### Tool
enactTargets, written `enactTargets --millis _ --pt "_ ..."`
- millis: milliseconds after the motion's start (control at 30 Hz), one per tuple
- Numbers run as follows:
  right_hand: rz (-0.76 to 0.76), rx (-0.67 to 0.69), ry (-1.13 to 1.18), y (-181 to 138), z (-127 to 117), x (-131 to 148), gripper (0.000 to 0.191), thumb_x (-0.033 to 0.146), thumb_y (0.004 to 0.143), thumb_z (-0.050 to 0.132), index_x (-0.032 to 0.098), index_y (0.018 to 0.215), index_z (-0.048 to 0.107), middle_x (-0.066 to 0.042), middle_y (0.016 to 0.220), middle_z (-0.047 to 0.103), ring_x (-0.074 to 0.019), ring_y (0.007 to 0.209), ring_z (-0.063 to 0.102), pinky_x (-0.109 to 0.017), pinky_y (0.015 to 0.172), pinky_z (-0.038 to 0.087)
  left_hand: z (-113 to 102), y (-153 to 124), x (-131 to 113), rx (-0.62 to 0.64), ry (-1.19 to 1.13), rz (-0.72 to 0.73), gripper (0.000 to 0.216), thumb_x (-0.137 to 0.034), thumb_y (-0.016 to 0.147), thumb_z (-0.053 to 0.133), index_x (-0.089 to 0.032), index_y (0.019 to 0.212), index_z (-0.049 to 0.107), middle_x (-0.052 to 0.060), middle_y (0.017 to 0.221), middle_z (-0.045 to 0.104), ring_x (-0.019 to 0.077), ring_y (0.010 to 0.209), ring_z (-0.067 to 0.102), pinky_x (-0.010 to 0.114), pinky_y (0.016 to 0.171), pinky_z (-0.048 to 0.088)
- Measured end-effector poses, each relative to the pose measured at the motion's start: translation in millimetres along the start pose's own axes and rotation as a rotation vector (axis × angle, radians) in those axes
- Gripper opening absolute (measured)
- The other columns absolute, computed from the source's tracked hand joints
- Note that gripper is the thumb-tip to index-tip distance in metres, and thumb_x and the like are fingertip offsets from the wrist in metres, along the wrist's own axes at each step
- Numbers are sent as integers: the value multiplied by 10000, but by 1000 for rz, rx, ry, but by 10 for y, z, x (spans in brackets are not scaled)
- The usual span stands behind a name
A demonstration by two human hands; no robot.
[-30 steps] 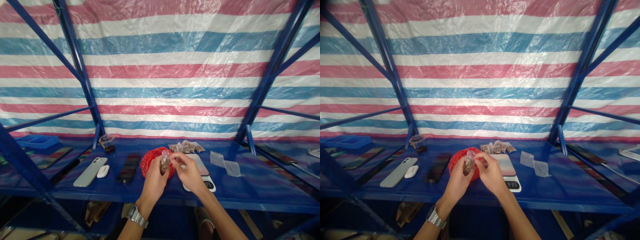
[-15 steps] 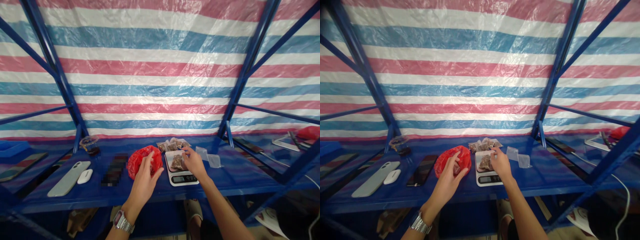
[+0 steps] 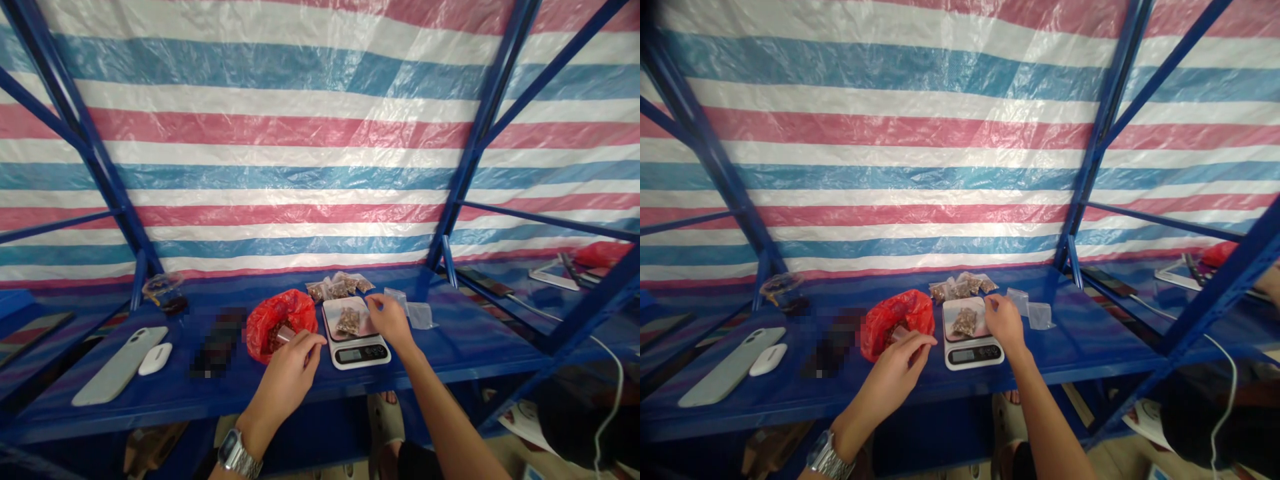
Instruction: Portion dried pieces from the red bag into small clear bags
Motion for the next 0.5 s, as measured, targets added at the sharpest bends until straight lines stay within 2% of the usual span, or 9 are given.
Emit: enactTargets --millis 233,500 --pt "1 46 -96 18 55 -73 324 392 969 500 208 976 766 -76 848 700 -227 798 657 -300 729 447 53 -33 -179 -50 88 19 293 -193 1015 435 -267 1080 711 26 1007 731 186 932 712 284 824 522" --pt "7 74 -86 -18 89 -50 350 432 969 500 229 1024 780 -70 834 666 -231 781 654 -315 748 460 258 -66 -257 -52 111 19 274 -154 997 446 -256 1063 691 19 1001 737 193 934 726 298 830 539"
Point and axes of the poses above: each hand's wrist, its own y-axis towards the middle knuckle, its own z-axis out of the palm, x = y × z, the point moved 10 cm from there along y, towards the middle knuckle
